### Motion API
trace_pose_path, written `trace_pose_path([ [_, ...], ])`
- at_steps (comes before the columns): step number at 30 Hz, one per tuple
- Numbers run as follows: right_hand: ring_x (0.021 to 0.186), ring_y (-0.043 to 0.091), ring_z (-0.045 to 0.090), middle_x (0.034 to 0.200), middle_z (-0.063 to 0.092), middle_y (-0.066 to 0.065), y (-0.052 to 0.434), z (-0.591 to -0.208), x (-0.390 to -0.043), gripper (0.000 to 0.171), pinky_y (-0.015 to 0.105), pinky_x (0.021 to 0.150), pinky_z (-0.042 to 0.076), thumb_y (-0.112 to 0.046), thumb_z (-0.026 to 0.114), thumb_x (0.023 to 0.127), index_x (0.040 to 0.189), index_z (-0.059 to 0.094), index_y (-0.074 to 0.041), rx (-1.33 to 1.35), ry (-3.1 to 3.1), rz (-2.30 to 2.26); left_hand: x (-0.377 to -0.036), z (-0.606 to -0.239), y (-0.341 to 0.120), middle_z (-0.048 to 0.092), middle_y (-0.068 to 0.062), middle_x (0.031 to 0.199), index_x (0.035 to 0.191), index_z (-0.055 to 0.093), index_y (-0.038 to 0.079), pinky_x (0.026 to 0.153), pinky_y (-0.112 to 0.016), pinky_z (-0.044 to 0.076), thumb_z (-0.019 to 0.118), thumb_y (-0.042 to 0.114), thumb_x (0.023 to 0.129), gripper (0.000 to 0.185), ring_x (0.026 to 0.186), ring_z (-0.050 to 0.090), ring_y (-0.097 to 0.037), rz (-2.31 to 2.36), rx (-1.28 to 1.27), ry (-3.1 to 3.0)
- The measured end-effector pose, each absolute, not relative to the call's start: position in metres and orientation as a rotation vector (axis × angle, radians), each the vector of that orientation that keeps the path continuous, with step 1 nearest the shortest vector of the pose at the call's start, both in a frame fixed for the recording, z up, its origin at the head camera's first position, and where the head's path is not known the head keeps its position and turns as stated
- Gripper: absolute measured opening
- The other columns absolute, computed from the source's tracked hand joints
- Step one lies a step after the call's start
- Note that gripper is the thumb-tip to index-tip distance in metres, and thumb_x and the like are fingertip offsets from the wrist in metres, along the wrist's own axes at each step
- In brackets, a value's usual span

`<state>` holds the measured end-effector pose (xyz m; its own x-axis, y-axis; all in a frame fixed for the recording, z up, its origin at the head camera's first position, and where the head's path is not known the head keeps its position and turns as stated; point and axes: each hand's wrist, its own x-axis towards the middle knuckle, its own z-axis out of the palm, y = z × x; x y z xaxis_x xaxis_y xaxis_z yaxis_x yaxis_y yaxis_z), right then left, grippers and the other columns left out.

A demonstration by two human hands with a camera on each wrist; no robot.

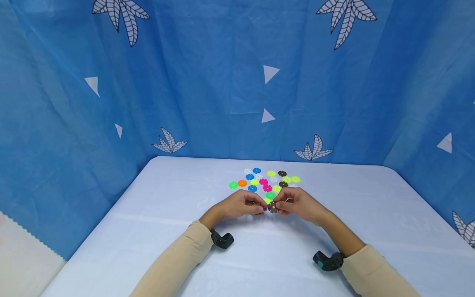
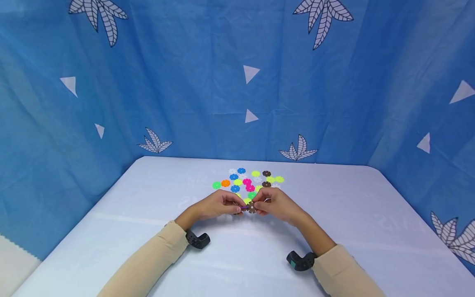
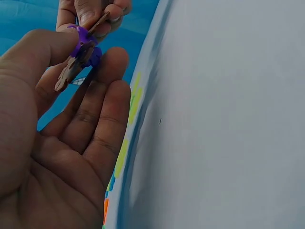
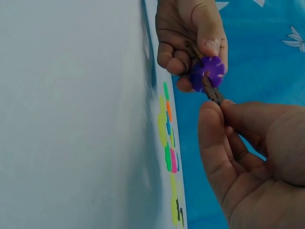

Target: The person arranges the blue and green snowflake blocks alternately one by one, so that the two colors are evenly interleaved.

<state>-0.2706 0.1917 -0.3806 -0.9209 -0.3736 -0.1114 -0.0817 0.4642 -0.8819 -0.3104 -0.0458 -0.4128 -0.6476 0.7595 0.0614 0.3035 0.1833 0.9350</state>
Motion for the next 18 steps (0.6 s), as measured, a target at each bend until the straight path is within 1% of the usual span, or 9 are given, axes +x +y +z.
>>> trace_pose_path([
  [7,0.079,0.023,0.063,0.095,0.064,0.008,0.1903,-0.383,-0.2708,0.012,0.034,0.073,0.055,-0.012,0.064,0.084,0.096,0.064,-0.01,-0.35,2.471,-1.423,-0.3102,-0.4139,-0.0451,0.071,-0.003,0.096,0.104,0.069,0.012,0.077,-0.028,0.052,0.064,0.023,0.084,0.023,0.087,0.064,-0.012,1.456,0.987,2.049],
  [13,0.075,0.021,0.062,0.092,0.065,0.007,0.1894,-0.3837,-0.2708,0.01,0.03,0.07,0.055,-0.013,0.065,0.083,0.093,0.066,-0.011,-0.389,2.483,-1.419,-0.3089,-0.4152,-0.044,0.07,-0.002,0.097,0.102,0.07,0.013,0.076,-0.028,0.052,0.066,0.022,0.083,0.022,0.084,0.063,-0.012,1.437,0.98,2.064],
  [18,0.078,0.023,0.062,0.092,0.066,0.006,0.1879,-0.3809,-0.2698,0.012,0.029,0.072,0.054,-0.018,0.064,0.085,0.097,0.065,-0.014,-0.413,2.488,-1.416,-0.3101,-0.4151,-0.0454,0.07,-0.002,0.098,0.103,0.069,0.013,0.076,-0.027,0.052,0.067,0.021,0.082,0.022,0.084,0.063,-0.012,1.433,0.999,2.07],
])
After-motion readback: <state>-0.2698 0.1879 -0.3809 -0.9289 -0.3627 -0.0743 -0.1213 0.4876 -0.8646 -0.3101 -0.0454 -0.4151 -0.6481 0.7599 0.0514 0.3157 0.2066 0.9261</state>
